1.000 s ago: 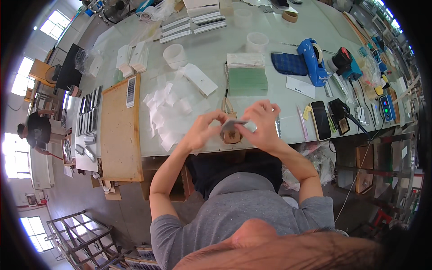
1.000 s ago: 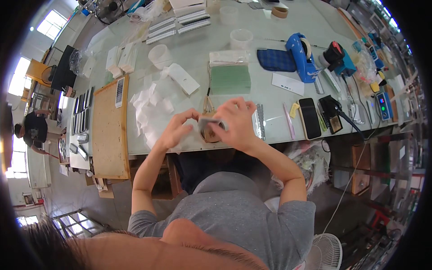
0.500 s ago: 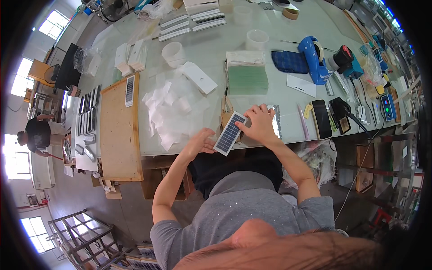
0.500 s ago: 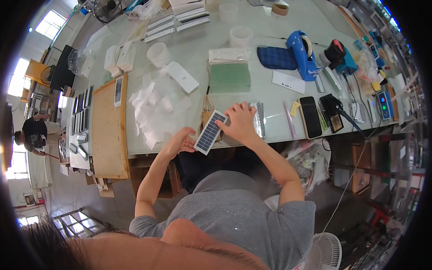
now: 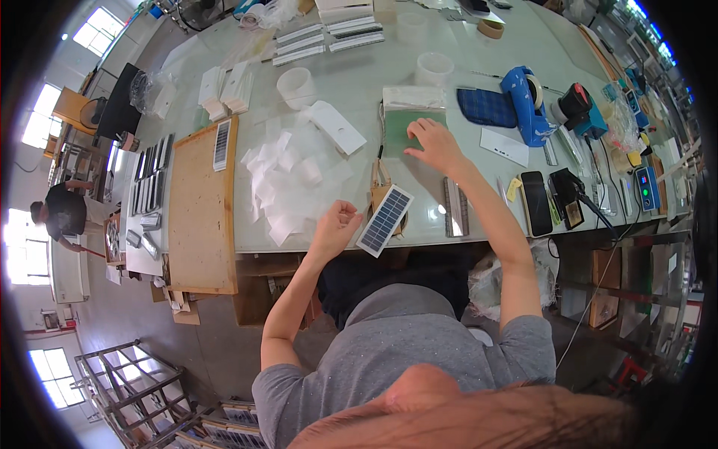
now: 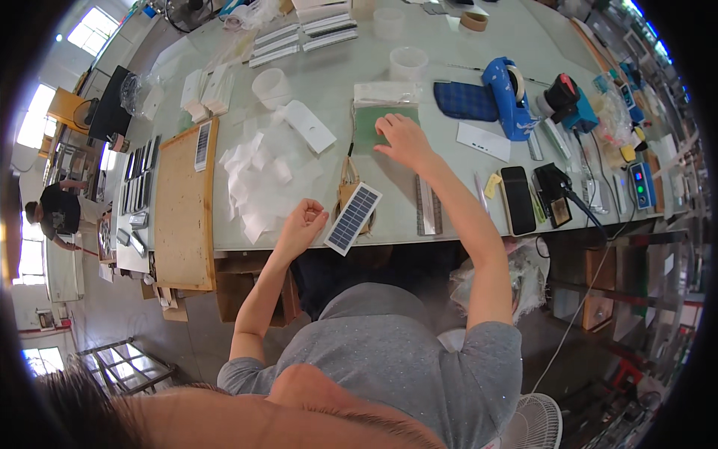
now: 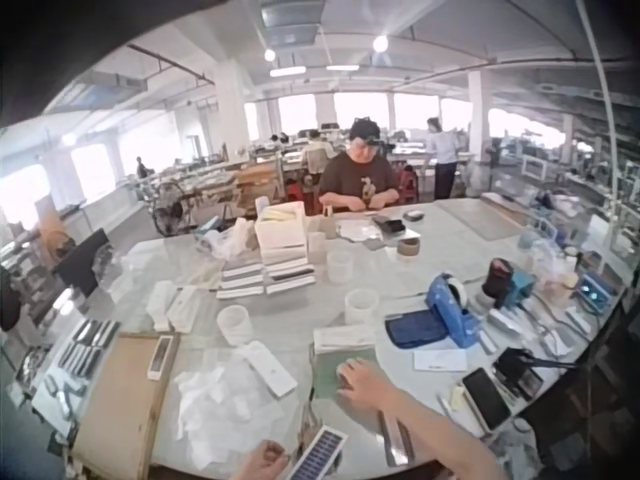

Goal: The person assembles solar panel components by layering solar cell strips and protective films on a heated fixture by hand, wrapping them with paper backings, and placing the finished solar panel units onto a wooden board.

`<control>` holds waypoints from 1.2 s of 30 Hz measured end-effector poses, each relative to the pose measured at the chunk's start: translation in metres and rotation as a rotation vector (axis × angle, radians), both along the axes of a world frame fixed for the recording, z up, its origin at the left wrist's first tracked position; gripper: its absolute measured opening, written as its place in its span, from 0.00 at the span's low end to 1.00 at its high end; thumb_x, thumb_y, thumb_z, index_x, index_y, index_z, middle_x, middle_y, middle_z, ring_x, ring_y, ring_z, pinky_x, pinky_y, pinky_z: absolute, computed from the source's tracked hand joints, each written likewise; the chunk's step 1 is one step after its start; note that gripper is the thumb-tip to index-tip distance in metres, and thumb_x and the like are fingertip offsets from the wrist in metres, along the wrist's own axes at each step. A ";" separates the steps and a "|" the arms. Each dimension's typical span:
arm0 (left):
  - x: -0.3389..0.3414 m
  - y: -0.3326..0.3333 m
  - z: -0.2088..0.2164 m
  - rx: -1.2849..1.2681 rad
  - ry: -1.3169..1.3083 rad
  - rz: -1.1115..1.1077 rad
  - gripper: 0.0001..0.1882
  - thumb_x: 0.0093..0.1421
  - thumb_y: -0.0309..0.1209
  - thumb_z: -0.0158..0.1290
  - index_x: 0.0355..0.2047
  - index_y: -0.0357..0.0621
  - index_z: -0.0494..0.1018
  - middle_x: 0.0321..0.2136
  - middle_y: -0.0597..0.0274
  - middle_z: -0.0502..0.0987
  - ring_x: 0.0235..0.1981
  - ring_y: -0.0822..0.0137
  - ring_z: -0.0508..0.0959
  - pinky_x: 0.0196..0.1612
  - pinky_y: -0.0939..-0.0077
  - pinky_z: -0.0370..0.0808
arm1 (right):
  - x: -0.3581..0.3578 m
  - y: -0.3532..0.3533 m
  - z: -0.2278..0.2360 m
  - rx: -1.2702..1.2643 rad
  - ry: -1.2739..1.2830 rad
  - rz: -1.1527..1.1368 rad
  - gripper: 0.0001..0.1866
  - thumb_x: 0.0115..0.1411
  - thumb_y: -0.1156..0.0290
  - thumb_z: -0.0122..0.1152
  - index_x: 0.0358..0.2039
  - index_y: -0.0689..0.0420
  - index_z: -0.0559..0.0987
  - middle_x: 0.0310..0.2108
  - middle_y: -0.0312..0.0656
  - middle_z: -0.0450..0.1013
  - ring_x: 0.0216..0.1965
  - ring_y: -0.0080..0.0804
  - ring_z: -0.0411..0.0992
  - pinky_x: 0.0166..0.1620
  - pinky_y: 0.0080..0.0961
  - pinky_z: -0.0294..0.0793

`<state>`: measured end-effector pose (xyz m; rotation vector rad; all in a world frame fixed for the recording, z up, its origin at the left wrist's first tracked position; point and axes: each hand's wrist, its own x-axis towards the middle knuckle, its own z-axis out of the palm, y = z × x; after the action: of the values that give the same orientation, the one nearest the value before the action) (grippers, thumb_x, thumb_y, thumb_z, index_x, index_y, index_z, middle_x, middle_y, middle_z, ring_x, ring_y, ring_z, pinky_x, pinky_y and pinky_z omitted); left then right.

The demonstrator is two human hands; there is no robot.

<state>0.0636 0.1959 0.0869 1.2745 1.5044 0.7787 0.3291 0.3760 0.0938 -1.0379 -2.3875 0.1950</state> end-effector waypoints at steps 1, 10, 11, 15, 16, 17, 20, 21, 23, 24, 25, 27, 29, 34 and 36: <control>0.002 0.000 0.002 0.004 0.021 0.011 0.16 0.60 0.35 0.59 0.41 0.36 0.71 0.30 0.58 0.78 0.30 0.70 0.77 0.37 0.76 0.74 | 0.003 0.003 -0.001 0.006 0.001 0.001 0.14 0.51 0.66 0.68 0.35 0.52 0.72 0.33 0.36 0.69 0.39 0.39 0.70 0.42 0.36 0.69; 0.017 0.004 0.015 0.075 0.183 0.023 0.21 0.54 0.37 0.64 0.40 0.35 0.71 0.33 0.52 0.77 0.33 0.64 0.78 0.39 0.70 0.75 | 0.058 0.019 0.040 -0.257 0.784 -0.131 0.16 0.58 0.74 0.62 0.47 0.55 0.73 0.29 0.35 0.76 0.36 0.23 0.74 0.43 0.23 0.69; 0.022 0.007 0.017 0.049 0.233 -0.005 0.23 0.52 0.38 0.65 0.41 0.34 0.70 0.34 0.51 0.77 0.33 0.62 0.79 0.39 0.69 0.75 | 0.067 0.019 0.042 -0.359 1.047 -0.179 0.18 0.59 0.75 0.61 0.50 0.56 0.71 0.30 0.34 0.76 0.38 0.20 0.74 0.45 0.21 0.68; 0.021 0.009 0.012 0.055 0.287 -0.054 0.25 0.51 0.39 0.66 0.41 0.34 0.70 0.35 0.49 0.77 0.33 0.60 0.79 0.40 0.67 0.75 | 0.046 -0.027 0.043 -0.587 1.129 -0.185 0.29 0.60 0.79 0.58 0.62 0.54 0.64 0.32 0.35 0.75 0.41 0.23 0.74 0.53 0.23 0.68; 0.019 0.009 0.005 0.060 0.267 -0.069 0.25 0.52 0.38 0.66 0.42 0.34 0.69 0.36 0.49 0.77 0.33 0.60 0.79 0.40 0.68 0.75 | 0.040 -0.041 0.036 -0.679 1.061 -0.195 0.29 0.60 0.80 0.57 0.61 0.53 0.64 0.31 0.35 0.75 0.40 0.23 0.75 0.52 0.23 0.68; 0.020 0.009 0.001 0.065 0.245 -0.088 0.26 0.52 0.38 0.66 0.42 0.34 0.69 0.36 0.48 0.77 0.33 0.60 0.80 0.40 0.68 0.75 | 0.036 -0.056 0.029 -0.767 0.990 -0.210 0.29 0.59 0.80 0.57 0.61 0.53 0.64 0.30 0.35 0.75 0.40 0.23 0.75 0.51 0.23 0.69; 0.008 -0.002 0.004 0.002 0.057 -0.053 0.23 0.55 0.36 0.64 0.45 0.33 0.70 0.38 0.50 0.78 0.35 0.64 0.80 0.40 0.71 0.76 | 0.018 -0.091 0.010 -0.957 0.929 -0.145 0.28 0.58 0.80 0.60 0.59 0.55 0.65 0.28 0.35 0.75 0.37 0.21 0.76 0.44 0.18 0.70; -0.002 -0.008 -0.001 -0.058 -0.081 -0.051 0.22 0.57 0.34 0.62 0.47 0.32 0.71 0.38 0.52 0.79 0.36 0.66 0.80 0.41 0.73 0.76 | 0.009 -0.100 0.009 -0.984 0.856 -0.154 0.27 0.58 0.79 0.61 0.58 0.55 0.66 0.28 0.34 0.75 0.37 0.21 0.76 0.41 0.17 0.69; -0.025 -0.021 0.009 -0.218 -0.216 -0.051 0.19 0.59 0.29 0.60 0.49 0.31 0.74 0.36 0.56 0.82 0.38 0.72 0.80 0.41 0.79 0.75 | -0.008 -0.106 0.000 -1.018 0.824 -0.136 0.27 0.57 0.78 0.63 0.57 0.56 0.66 0.27 0.34 0.75 0.34 0.18 0.74 0.39 0.15 0.67; -0.038 -0.029 0.021 -0.252 -0.264 -0.003 0.19 0.59 0.28 0.60 0.48 0.31 0.74 0.36 0.56 0.82 0.37 0.73 0.80 0.41 0.80 0.75 | -0.016 -0.108 -0.002 -1.029 0.789 -0.108 0.27 0.57 0.76 0.64 0.56 0.55 0.67 0.27 0.34 0.76 0.32 0.18 0.73 0.39 0.16 0.67; -0.052 -0.035 0.029 -0.285 -0.310 0.047 0.19 0.59 0.28 0.60 0.48 0.31 0.74 0.35 0.56 0.82 0.37 0.73 0.80 0.41 0.80 0.75 | -0.024 -0.110 -0.003 -1.040 0.754 -0.077 0.26 0.57 0.75 0.65 0.56 0.55 0.67 0.26 0.35 0.76 0.29 0.18 0.71 0.39 0.18 0.67; -0.093 -0.040 0.032 -0.185 -0.368 0.193 0.16 0.60 0.27 0.58 0.47 0.35 0.74 0.35 0.63 0.80 0.37 0.75 0.78 0.41 0.83 0.73 | -0.039 -0.109 -0.003 -0.802 0.620 -0.082 0.27 0.51 0.71 0.69 0.52 0.53 0.71 0.29 0.36 0.74 0.33 0.27 0.71 0.40 0.26 0.67; -0.135 -0.025 0.028 0.023 -0.380 0.363 0.12 0.63 0.27 0.55 0.46 0.37 0.74 0.33 0.67 0.79 0.35 0.77 0.76 0.41 0.83 0.72 | -0.037 -0.103 -0.024 -0.430 0.374 -0.098 0.29 0.45 0.63 0.71 0.50 0.51 0.74 0.40 0.40 0.70 0.47 0.41 0.66 0.50 0.41 0.63; -0.254 0.077 0.015 0.323 -0.294 0.724 0.08 0.65 0.27 0.51 0.43 0.37 0.74 0.29 0.71 0.77 0.29 0.75 0.75 0.35 0.79 0.72 | -0.036 -0.125 -0.018 -0.090 0.289 -0.299 0.34 0.47 0.62 0.69 0.55 0.53 0.71 0.49 0.48 0.66 0.52 0.50 0.61 0.55 0.47 0.58; -0.338 0.106 -0.020 0.382 -0.164 0.833 0.10 0.63 0.29 0.53 0.42 0.38 0.76 0.29 0.69 0.79 0.29 0.73 0.77 0.36 0.76 0.74 | -0.039 -0.147 -0.025 0.027 0.365 -0.199 0.31 0.52 0.58 0.66 0.54 0.59 0.71 0.52 0.49 0.66 0.52 0.50 0.62 0.57 0.46 0.57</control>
<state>-0.2743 0.3016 0.0665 0.7715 1.8031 1.7284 0.2904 0.2294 0.0687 -1.1129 -1.9448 0.2557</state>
